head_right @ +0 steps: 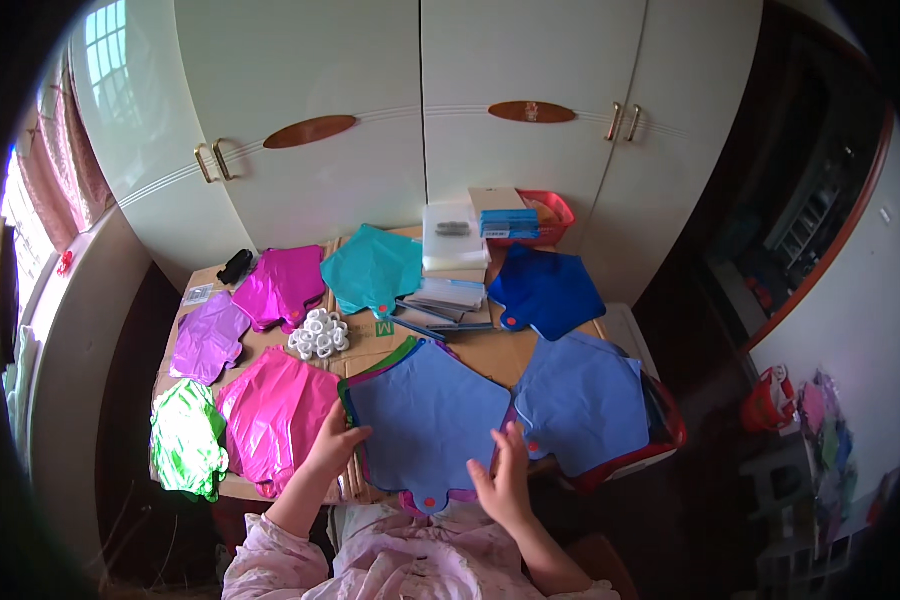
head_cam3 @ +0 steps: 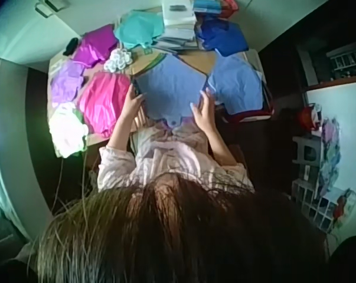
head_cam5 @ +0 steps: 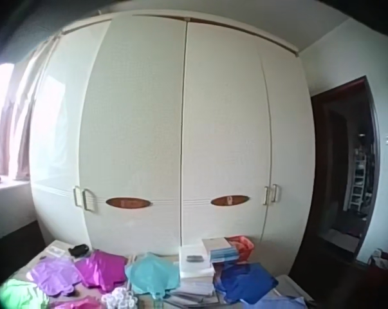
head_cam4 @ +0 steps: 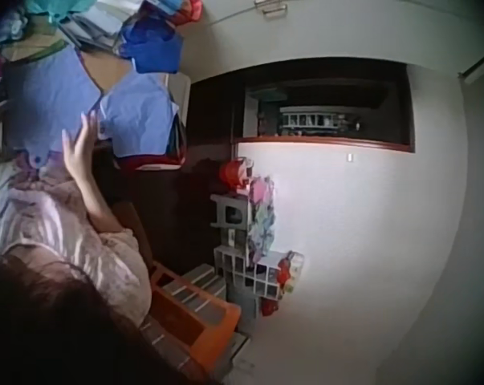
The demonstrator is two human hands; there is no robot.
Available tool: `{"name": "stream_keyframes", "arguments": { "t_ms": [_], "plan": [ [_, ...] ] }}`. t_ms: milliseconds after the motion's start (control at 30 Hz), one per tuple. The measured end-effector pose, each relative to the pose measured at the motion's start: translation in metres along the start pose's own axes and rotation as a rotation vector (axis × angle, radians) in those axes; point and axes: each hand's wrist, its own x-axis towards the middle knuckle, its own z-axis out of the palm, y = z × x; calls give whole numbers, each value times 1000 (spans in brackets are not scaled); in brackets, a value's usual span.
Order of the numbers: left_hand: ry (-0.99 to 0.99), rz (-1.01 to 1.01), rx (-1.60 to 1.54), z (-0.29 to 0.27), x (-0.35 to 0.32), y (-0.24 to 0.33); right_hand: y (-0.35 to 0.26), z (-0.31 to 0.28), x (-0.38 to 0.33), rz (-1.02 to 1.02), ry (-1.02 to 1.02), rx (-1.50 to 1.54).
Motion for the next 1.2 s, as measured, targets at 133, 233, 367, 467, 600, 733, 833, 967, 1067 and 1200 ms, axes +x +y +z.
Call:
{"name": "stream_keyframes", "arguments": {
  "t_ms": [133, 233, 367, 467, 600, 733, 833, 967, 1067, 1200],
  "plan": [
    [81, 41, 117, -7, 17, 5, 28, 12, 8, 99, 82, 238],
    [131, -19, 158, 1, 24, 27, 30, 20, 17, 91, 77, 266],
    [77, -78, 228, -9, 39, 11, 24, 23, 29, 54, -8, 221],
    [135, 151, 512, -16, 38, -6, 7, 13, 44, -67, -38, 10],
    [178, 247, 434, 1, -10, 35, 9, 13, 78, -168, -211, -129],
    [-47, -135, 32, 16, -90, 53, 39, 49, 104, -80, -273, -300],
    [-531, -369, 257, 4, -117, 19, 38, 64, 119, -153, -325, -467],
    [-334, -708, -675, 21, -133, -67, 37, 66, 119, -125, -389, -274],
    [-303, -776, -946, 39, -124, -89, 25, 60, 109, -122, -409, -225],
    [-286, -909, -1043, 60, -118, -76, 11, 50, 100, -131, -438, -191]
  ]
}}
